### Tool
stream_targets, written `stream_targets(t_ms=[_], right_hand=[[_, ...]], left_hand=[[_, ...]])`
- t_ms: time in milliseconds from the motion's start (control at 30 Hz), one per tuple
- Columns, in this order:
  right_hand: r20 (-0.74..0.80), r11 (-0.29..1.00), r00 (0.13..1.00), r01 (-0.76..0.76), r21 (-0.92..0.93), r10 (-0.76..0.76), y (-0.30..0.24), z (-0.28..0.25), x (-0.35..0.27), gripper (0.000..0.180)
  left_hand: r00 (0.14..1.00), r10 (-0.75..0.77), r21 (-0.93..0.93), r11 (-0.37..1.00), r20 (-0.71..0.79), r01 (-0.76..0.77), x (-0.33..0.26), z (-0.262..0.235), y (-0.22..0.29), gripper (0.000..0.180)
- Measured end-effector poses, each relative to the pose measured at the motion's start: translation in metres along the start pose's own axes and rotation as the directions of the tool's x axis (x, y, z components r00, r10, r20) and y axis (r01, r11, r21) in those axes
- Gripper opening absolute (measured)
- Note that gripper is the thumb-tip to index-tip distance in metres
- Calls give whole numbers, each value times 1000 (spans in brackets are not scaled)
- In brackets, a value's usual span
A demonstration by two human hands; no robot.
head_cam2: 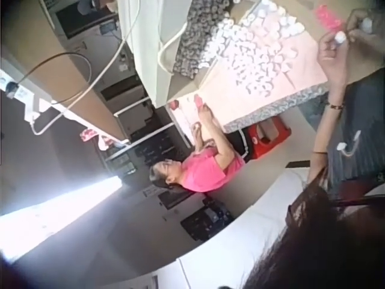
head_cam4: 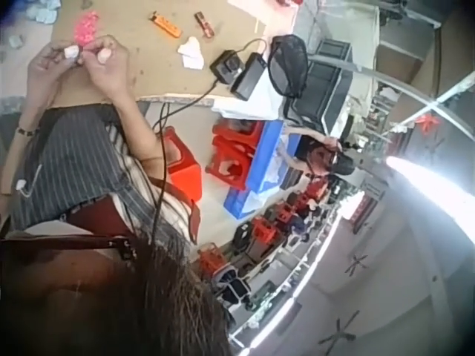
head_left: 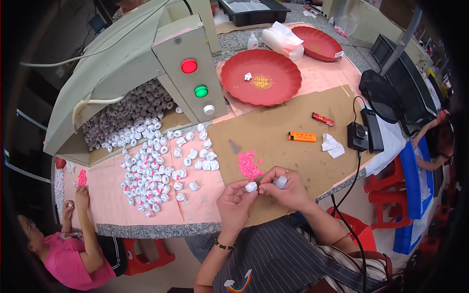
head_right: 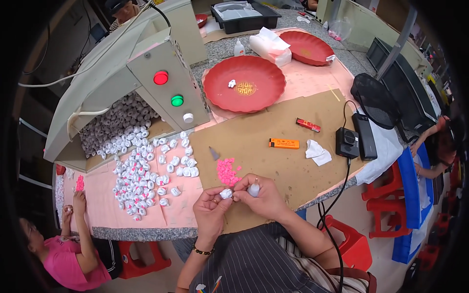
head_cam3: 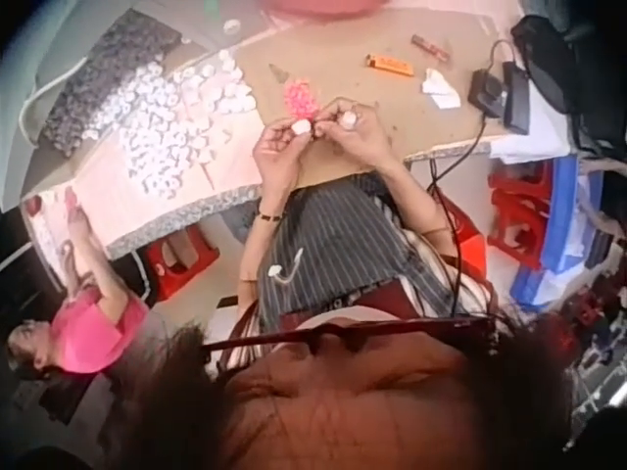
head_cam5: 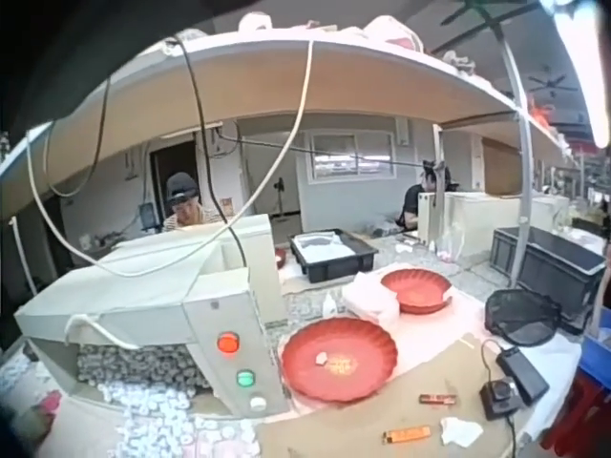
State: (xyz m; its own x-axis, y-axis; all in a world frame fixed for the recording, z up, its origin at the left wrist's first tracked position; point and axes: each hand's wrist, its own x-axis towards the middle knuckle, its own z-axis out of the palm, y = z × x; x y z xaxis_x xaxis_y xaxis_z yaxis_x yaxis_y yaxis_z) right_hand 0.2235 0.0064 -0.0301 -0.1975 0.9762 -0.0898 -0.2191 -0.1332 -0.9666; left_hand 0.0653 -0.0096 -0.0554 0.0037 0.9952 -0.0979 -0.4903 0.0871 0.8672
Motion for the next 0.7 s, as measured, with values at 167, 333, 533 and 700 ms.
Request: stream_targets(t_ms=[167, 333, 533, 700], right_hand=[[49, 999, 999, -21, -27, 22, -4, 2, 1, 10], [72, 990, 993, -83, -110, 91, -5, 0, 2, 8], [53, 958, 993, 118, -260, -108, 3, 1, -1, 6], [114, 873, 924, 383, -303, -366, 13, -3, -2, 13]], left_hand=[[992, 21, 52, 998, 122, -27, -3, -7, -3, 28], [986, 1, 37, 999, 167, -7, -4, -7, -3, 29], [981, 39, 27, 999, 191, -45, -2, -9, -2, 25], [982, 41, 41, 998, 185, -49, -5, -5, 0, 23]])
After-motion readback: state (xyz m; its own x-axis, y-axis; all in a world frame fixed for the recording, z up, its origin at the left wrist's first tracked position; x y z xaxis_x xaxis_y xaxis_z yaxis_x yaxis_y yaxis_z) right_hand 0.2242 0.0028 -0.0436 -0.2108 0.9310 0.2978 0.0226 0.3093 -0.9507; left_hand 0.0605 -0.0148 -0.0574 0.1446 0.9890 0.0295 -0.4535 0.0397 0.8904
